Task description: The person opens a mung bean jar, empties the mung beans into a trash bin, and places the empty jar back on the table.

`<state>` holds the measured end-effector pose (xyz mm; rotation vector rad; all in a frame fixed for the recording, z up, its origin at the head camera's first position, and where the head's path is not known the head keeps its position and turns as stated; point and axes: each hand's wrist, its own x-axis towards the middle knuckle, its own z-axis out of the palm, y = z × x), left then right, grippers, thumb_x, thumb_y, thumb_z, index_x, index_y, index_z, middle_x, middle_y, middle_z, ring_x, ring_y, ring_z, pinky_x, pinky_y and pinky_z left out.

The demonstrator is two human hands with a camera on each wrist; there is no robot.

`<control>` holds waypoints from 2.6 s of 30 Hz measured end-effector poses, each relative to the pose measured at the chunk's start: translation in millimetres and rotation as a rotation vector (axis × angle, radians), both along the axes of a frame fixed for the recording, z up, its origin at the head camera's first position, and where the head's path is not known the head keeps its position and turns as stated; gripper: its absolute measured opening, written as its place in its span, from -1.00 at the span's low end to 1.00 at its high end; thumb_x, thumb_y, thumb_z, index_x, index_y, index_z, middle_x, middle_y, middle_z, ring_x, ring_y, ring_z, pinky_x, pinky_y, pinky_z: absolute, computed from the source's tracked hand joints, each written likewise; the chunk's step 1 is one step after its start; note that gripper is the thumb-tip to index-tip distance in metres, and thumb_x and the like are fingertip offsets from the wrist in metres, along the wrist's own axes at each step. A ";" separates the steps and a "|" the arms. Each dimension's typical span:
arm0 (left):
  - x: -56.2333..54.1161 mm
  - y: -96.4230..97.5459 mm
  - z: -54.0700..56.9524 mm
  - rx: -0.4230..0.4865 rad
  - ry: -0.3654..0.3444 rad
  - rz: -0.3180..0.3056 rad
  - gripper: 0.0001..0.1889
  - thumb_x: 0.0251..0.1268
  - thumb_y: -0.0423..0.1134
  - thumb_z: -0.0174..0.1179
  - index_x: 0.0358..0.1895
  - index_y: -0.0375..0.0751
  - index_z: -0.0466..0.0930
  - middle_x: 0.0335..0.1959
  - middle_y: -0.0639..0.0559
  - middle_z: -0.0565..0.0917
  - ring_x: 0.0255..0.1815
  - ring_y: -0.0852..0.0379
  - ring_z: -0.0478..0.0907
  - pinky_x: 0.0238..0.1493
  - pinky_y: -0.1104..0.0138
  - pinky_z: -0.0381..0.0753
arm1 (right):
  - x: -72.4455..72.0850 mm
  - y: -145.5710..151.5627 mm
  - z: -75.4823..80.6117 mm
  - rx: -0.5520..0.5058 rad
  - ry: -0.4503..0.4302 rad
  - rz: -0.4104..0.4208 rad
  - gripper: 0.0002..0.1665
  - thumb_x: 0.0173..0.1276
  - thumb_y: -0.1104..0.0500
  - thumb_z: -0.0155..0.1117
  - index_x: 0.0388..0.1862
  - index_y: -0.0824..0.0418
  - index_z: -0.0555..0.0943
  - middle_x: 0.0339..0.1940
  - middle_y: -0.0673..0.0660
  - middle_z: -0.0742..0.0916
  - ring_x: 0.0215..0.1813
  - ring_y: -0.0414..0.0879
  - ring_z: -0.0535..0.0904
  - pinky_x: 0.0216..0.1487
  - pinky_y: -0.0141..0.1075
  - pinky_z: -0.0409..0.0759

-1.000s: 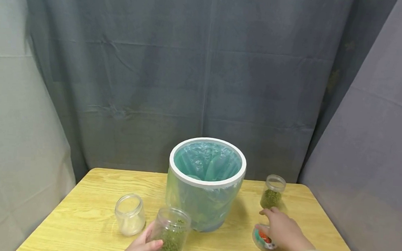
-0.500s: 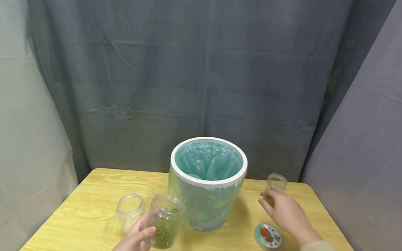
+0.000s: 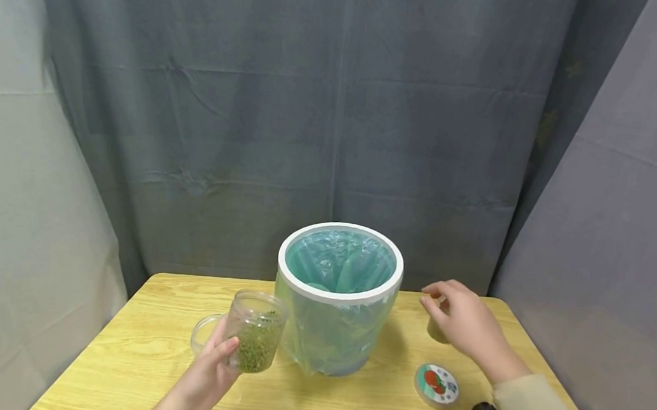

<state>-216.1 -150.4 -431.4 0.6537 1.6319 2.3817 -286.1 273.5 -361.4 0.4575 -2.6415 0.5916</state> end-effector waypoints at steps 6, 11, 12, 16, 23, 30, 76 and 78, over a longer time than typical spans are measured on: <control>-5.5 -2.7 11.4 -0.001 0.030 0.007 -0.58 0.60 -0.22 -0.09 0.38 0.11 0.05 0.32 0.29 0.44 0.36 0.27 0.45 0.41 0.31 0.45 | -1.0 -4.2 15.9 0.000 0.028 0.013 -0.74 0.54 0.06 0.28 0.04 0.17 0.72 -0.06 0.12 0.75 -0.09 0.07 0.70 -0.08 0.06 0.67; -9.8 -3.3 19.6 -0.009 0.039 0.047 -0.57 0.59 -0.18 -0.05 0.39 0.13 0.09 0.36 0.23 0.41 0.37 0.23 0.46 0.41 0.31 0.44 | -1.8 -8.5 26.7 -0.001 0.028 0.021 -0.71 0.55 0.02 0.27 0.06 0.16 0.71 -0.01 0.13 0.75 -0.05 0.08 0.70 -0.05 0.06 0.67; -10.6 -3.1 21.4 -0.012 0.036 0.058 -0.56 0.59 -0.17 -0.04 0.40 0.11 0.09 0.36 0.21 0.41 0.37 0.22 0.46 0.41 0.30 0.45 | -2.1 -9.6 28.7 0.001 0.031 0.022 -0.70 0.55 0.01 0.27 0.07 0.16 0.71 0.00 0.13 0.75 -0.05 0.08 0.70 -0.04 0.07 0.66; -13.7 -2.3 29.0 -0.023 0.011 0.100 -0.52 0.57 -0.15 -0.01 0.42 0.06 0.06 0.39 0.13 0.35 0.38 0.19 0.45 0.38 0.29 0.47 | -4.3 -14.2 36.0 0.002 0.028 0.028 -0.67 0.56 -0.02 0.25 0.09 0.17 0.70 0.03 0.16 0.74 -0.02 0.10 0.69 0.00 0.10 0.65; -19.7 -1.6 45.1 -0.020 -0.013 0.163 -0.49 0.55 -0.17 0.03 0.43 0.00 0.08 0.37 0.06 0.34 0.35 0.17 0.47 0.35 0.28 0.51 | -10.1 -23.7 49.6 0.000 0.038 0.022 -0.67 0.56 -0.03 0.25 0.08 0.15 0.71 -0.01 0.15 0.75 -0.06 0.05 0.66 -0.04 0.05 0.63; -29.8 0.9 60.2 -0.045 0.001 0.224 -0.55 0.56 -0.19 0.02 0.39 -0.07 0.16 0.30 0.02 0.41 0.24 0.19 0.54 0.25 0.28 0.57 | -19.1 -34.7 61.4 0.010 0.040 0.027 -0.71 0.55 0.02 0.26 0.08 0.16 0.70 -0.01 0.15 0.74 -0.06 0.03 0.65 -0.06 0.02 0.61; -70.0 7.9 95.7 -0.078 -0.062 0.275 -0.54 0.49 -0.24 0.04 0.35 -0.24 0.19 0.08 0.02 0.50 -0.05 0.22 0.60 0.04 0.32 0.59 | -76.4 -67.4 54.4 0.142 -0.076 0.004 -0.43 0.51 0.09 0.28 0.33 0.44 0.54 0.14 0.39 0.63 0.11 0.24 0.63 0.16 0.14 0.59; -70.9 8.5 96.0 -0.078 -0.063 0.271 -0.54 0.49 -0.24 0.04 0.35 -0.24 0.19 0.08 0.02 0.50 -0.06 0.23 0.60 0.04 0.33 0.59 | -77.5 -67.8 54.8 0.150 -0.080 0.003 -0.44 0.50 0.10 0.28 0.30 0.46 0.54 0.10 0.38 0.64 0.06 0.22 0.63 0.13 0.13 0.60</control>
